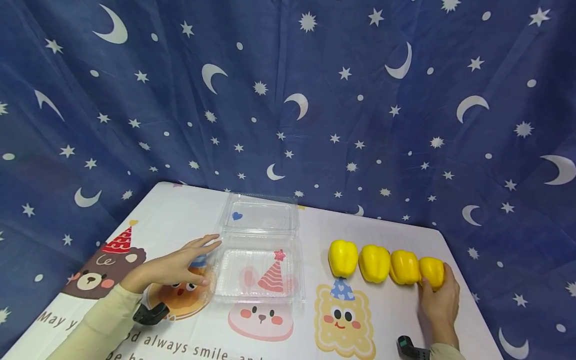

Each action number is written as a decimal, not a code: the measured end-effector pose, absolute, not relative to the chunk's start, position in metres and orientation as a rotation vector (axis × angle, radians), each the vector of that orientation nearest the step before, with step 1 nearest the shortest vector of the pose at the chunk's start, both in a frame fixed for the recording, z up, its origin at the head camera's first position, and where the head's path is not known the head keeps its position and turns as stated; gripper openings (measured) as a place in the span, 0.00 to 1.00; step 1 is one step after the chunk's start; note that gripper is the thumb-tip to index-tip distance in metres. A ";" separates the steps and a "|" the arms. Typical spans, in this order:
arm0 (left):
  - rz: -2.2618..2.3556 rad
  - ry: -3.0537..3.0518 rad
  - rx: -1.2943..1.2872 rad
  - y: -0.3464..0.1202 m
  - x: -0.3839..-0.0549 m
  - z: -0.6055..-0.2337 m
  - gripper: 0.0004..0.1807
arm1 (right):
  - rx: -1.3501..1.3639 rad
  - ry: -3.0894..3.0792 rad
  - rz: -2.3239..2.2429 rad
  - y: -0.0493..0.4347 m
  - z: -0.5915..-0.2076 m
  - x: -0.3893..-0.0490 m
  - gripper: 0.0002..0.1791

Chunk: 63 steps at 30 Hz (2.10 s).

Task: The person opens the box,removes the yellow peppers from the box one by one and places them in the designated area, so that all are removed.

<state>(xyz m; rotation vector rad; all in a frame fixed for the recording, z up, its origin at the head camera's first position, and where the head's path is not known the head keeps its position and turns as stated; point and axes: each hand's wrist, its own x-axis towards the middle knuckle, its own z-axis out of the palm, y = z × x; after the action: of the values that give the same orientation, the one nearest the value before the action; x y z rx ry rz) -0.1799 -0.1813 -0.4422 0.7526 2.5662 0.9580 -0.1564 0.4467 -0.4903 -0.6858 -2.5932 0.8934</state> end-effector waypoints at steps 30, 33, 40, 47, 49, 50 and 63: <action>0.955 2.566 0.742 -0.181 -0.181 -0.443 0.52 | -0.757 -2.585 0.922 0.448 -0.491 -0.155 0.40; 0.950 2.567 0.738 -0.182 -0.181 -0.442 0.52 | -0.767 -2.587 0.909 0.447 -0.487 -0.154 0.40; 0.946 2.568 0.731 -0.181 -0.181 -0.441 0.52 | -0.771 -2.585 0.913 0.449 -0.480 -0.151 0.38; 0.958 2.571 0.757 -0.182 -0.179 -0.440 0.53 | -0.739 -2.588 0.880 0.445 -0.473 -0.148 0.37; 0.956 2.573 0.764 -0.181 -0.179 -0.441 0.53 | -0.742 -2.591 0.878 0.445 -0.471 -0.147 0.37; 0.951 2.578 0.774 -0.181 -0.179 -0.441 0.52 | -0.743 -2.593 0.879 0.445 -0.471 -0.147 0.37; 0.944 2.586 0.761 -0.182 -0.179 -0.439 0.52 | -0.708 -2.586 0.851 0.438 -0.454 -0.145 0.36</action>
<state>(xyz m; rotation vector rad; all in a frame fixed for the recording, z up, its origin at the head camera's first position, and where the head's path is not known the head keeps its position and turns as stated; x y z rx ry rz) -0.1786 -0.1816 -0.4395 0.7609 2.5860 0.9440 -0.1448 0.4378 -0.4536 -0.7076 -2.5856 0.8506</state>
